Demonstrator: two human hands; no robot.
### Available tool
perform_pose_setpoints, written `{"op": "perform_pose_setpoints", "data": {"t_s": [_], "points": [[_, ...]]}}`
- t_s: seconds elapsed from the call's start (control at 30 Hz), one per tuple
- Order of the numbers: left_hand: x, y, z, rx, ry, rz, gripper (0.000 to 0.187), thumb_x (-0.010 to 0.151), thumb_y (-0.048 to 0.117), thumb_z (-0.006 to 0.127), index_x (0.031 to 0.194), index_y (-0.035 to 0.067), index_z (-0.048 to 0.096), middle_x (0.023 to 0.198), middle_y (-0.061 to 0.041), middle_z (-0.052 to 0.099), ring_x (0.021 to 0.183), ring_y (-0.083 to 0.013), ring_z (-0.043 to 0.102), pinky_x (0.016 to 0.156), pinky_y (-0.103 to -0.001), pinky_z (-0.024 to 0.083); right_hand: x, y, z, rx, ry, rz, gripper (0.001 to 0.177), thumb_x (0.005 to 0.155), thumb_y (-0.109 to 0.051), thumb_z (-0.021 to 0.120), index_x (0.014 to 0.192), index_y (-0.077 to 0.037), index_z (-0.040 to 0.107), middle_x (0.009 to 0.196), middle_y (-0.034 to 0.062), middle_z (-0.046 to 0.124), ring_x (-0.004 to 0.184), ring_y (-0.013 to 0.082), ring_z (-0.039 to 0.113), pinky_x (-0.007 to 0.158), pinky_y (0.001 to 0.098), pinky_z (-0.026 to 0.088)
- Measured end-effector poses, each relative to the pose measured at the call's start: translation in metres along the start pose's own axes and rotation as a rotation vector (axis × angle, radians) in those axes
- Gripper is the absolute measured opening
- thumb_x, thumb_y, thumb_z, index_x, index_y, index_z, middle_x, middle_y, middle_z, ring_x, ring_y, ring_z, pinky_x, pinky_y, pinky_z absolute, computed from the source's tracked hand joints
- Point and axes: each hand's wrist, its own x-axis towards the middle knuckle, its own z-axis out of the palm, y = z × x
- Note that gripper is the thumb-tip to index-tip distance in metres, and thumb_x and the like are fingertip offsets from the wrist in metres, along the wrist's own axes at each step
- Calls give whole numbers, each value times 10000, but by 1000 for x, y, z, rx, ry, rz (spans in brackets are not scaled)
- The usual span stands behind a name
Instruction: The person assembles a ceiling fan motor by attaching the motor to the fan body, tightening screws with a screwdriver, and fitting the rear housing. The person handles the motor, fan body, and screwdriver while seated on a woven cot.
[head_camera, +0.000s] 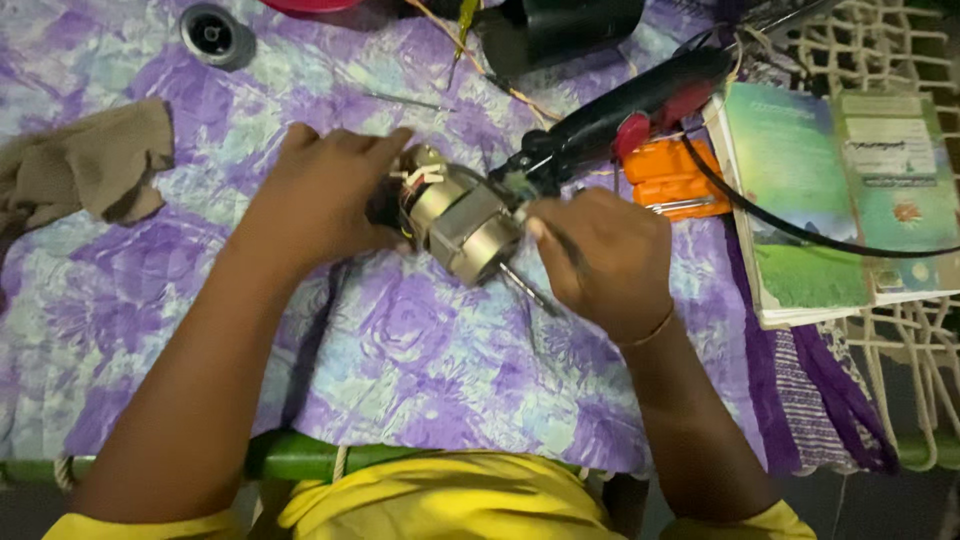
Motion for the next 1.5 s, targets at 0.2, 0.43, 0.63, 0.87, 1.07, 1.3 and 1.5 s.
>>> {"op": "perform_pose_setpoints", "data": {"t_s": [0.2, 0.43, 0.63, 0.87, 1.07, 1.3, 1.5], "points": [[-6, -18, -16, 84, 19, -76, 688, 616, 317, 911, 1252, 169, 694, 982, -86, 764, 892, -323, 710, 767, -466, 528, -1, 1, -1, 138, 97, 60, 28, 961, -66, 707, 937, -52, 704, 822, 98, 681, 697, 250, 653, 654, 362, 511], [-8, -23, -21, 125, -30, -142, 153, 811, 201, 789, 955, 244, 818, 852, -46, 769, 806, -292, 722, 694, -432, 562, -6, 10, -7, 218, 46, 139, 61, 929, -43, 659, 887, -6, 683, 740, 109, 637, 634, 257, 636, 632, 353, 495], [-11, -22, -26, 27, -82, -161, 247, 729, 213, 809, 975, 229, 814, 884, -58, 772, 810, -321, 720, 695, -465, 562, -19, 14, -7, 89, -48, 193, 147, 928, -30, 684, 787, 7, 664, 679, 145, 604, 584, 289, 598, 571, 371, 442], [-2, -7, -10, -73, -195, -208, 321, 729, 318, 863, 1014, 187, 791, 886, -120, 754, 831, -343, 703, 718, -488, 556, -22, 19, 0, 155, 57, 122, 65, 989, -10, 662, 968, 24, 713, 804, 132, 675, 686, 240, 666, 603, 309, 489], [-1, -14, -10, -173, -81, -256, 197, 732, 215, 812, 925, 178, 816, 861, -88, 768, 769, -311, 731, 699, -447, 579, -24, 21, 1, 178, 53, 160, 73, 1010, -19, 664, 1002, 22, 723, 807, 109, 690, 725, 217, 702, 636, 290, 519], [-13, -19, -35, -167, -77, -398, 197, 745, 142, 766, 919, 203, 837, 833, -77, 771, 739, -296, 724, 684, -436, 566, -26, 21, 2, 164, 61, 177, 86, 1023, -36, 674, 1026, 27, 732, 827, 108, 705, 747, 211, 713, 649, 282, 528], [-15, -22, -39, -227, -17, -346, 165, 765, 172, 798, 928, 173, 822, 827, -48, 780, 745, -256, 737, 679, -416, 556, -28, 22, 1, 149, 50, 191, 98, 1045, -53, 666, 1038, 21, 731, 838, 99, 714, 711, 195, 722, 669, 281, 540]]}}
